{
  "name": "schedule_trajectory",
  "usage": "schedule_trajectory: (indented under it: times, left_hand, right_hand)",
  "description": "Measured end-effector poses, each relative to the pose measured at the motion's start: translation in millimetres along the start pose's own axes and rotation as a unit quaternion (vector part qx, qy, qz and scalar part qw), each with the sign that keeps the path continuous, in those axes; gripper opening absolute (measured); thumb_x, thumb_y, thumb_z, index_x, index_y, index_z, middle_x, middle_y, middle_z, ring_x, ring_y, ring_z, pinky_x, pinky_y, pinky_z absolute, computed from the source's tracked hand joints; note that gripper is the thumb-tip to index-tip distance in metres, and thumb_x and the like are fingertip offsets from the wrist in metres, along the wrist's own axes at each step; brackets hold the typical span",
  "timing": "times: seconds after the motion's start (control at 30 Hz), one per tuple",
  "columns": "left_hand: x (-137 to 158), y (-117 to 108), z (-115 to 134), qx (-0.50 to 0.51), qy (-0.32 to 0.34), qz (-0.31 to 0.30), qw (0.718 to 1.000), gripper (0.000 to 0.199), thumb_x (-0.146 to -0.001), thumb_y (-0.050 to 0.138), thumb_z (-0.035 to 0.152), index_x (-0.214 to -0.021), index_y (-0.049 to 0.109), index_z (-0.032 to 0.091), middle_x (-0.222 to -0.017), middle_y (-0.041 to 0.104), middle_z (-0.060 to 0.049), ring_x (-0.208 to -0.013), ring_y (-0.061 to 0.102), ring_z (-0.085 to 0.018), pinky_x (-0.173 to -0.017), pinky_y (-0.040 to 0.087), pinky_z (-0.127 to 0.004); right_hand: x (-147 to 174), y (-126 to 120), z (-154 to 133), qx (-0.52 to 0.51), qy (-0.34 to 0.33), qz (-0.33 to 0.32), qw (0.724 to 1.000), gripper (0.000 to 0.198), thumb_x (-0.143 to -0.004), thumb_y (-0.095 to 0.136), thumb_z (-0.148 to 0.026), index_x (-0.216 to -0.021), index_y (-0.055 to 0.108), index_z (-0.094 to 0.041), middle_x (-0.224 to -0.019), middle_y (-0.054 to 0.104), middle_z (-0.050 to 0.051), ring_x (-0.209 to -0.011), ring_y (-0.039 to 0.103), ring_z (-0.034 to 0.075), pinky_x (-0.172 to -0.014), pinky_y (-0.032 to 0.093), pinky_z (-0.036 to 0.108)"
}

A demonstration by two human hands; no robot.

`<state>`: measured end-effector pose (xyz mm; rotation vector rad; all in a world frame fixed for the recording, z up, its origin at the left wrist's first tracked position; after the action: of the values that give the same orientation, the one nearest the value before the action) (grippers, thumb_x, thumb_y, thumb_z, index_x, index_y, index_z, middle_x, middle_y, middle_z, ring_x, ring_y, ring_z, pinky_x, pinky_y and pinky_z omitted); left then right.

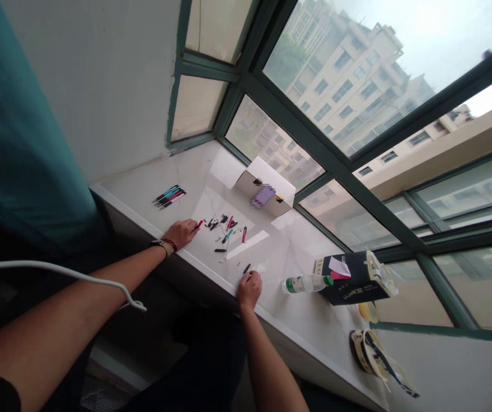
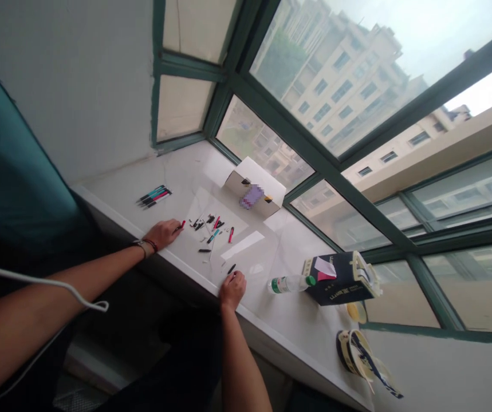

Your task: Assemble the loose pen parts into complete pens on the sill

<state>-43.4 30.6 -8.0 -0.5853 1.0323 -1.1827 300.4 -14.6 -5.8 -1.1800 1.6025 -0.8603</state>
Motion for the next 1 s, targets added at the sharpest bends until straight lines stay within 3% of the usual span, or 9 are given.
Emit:
schedule_trajectory:
  times: [0.5,0.73,1.0]
  left_hand:
    - [-0.5,-2.3,-7.2,0.001,0.009,-0.001,1.000,0.028,-0.098,0.041,0.041,-0.091,0.059,0.020,-0.088,0.066,-0.010,-0.083,0.062,-0.023,-0.073,0.042,-0.032]
    - [-5.2,-3.5,-9.4,0.007,-0.048,-0.025,0.998,0.029,-0.099,0.038,0.042,-0.100,0.059,0.022,-0.087,0.069,-0.009,-0.080,0.064,-0.024,-0.068,0.040,-0.031]
    - [0.8,-17.1,-6.9,0.082,-0.055,0.026,0.995,0.028,-0.101,0.031,0.036,-0.099,0.056,0.022,-0.078,0.066,-0.005,-0.074,0.062,-0.021,-0.071,0.042,-0.031]
  right_hand:
    - [2.9,-4.3,-9.2,0.085,0.037,-0.029,0.995,0.016,-0.098,0.046,-0.026,-0.090,0.058,-0.018,-0.093,0.063,0.009,-0.089,0.052,0.022,-0.076,0.032,0.031]
    - [1.9,-2.4,-7.5,0.080,0.060,-0.032,0.994,0.014,-0.095,0.049,-0.026,-0.093,0.060,-0.017,-0.095,0.063,0.010,-0.091,0.051,0.023,-0.076,0.032,0.032]
    - [3.5,-1.0,-5.7,0.072,0.076,-0.016,0.994,0.017,-0.095,0.048,-0.026,-0.096,0.062,-0.016,-0.096,0.063,0.011,-0.091,0.052,0.023,-0.077,0.033,0.032]
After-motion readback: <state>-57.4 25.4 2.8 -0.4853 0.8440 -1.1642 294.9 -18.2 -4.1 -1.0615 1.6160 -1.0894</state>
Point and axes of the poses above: each hand's wrist, its own x-axis away from the middle knuckle, its own y-axis out of the palm, z = x × y, the point moved 4 cm from there along -x, towards the middle knuckle
